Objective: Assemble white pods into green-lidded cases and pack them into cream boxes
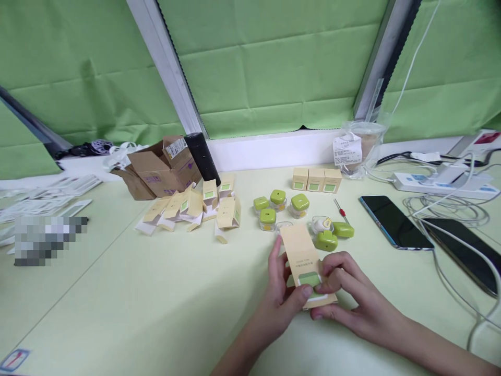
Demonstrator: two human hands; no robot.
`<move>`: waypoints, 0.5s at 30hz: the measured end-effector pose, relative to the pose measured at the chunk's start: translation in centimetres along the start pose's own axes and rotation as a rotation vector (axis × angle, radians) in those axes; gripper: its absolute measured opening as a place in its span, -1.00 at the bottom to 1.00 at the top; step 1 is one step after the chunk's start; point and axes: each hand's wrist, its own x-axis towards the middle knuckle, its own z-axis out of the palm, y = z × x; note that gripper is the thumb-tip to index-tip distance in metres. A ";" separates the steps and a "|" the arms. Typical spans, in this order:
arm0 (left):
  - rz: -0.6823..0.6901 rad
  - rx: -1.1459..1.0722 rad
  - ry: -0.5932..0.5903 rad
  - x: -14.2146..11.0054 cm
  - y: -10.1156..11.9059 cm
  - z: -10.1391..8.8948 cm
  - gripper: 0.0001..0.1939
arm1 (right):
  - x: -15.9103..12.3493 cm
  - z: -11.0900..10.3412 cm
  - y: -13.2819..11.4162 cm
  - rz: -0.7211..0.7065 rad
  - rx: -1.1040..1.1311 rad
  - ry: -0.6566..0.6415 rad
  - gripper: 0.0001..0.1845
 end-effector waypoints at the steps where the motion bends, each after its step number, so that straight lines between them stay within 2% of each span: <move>1: 0.002 -0.018 -0.008 0.1 0.1 0.0 -0.03 | 0.0 0.0 -0.1 -0.020 -0.004 0.012 -0.84; 3: -0.018 -0.048 -0.053 0.2 0.5 -0.2 -0.03 | 0.1 -0.3 -0.1 -0.071 -0.016 0.025 -0.84; 5: -0.031 -0.045 -0.107 0.3 0.7 -0.7 -0.12 | 0.2 -1.0 0.1 -0.099 -0.001 -0.002 -0.78; 6: -0.025 -0.019 -0.101 0.2 0.7 -1.0 -0.17 | 0.4 -1.6 0.4 -0.084 0.015 -0.010 -0.72; 8: -0.011 0.095 0.017 0.0 0.6 -1.7 -0.21 | 0.8 -2.7 1.3 -0.003 0.017 -0.036 -0.61; 11: -0.035 0.451 0.239 -0.4 0.3 -2.5 -0.29 | 1.4 -4.2 2.6 0.123 -0.082 -0.219 -0.45; 13: -0.021 0.686 0.227 -0.8 0.1 -2.8 -0.36 | 1.7 -4.6 3.2 0.156 -0.090 -0.414 -0.42; 15: 0.037 0.808 0.118 -1.1 -0.2 -3.0 -0.39 | 1.8 -4.6 3.5 0.185 -0.048 -0.524 -0.44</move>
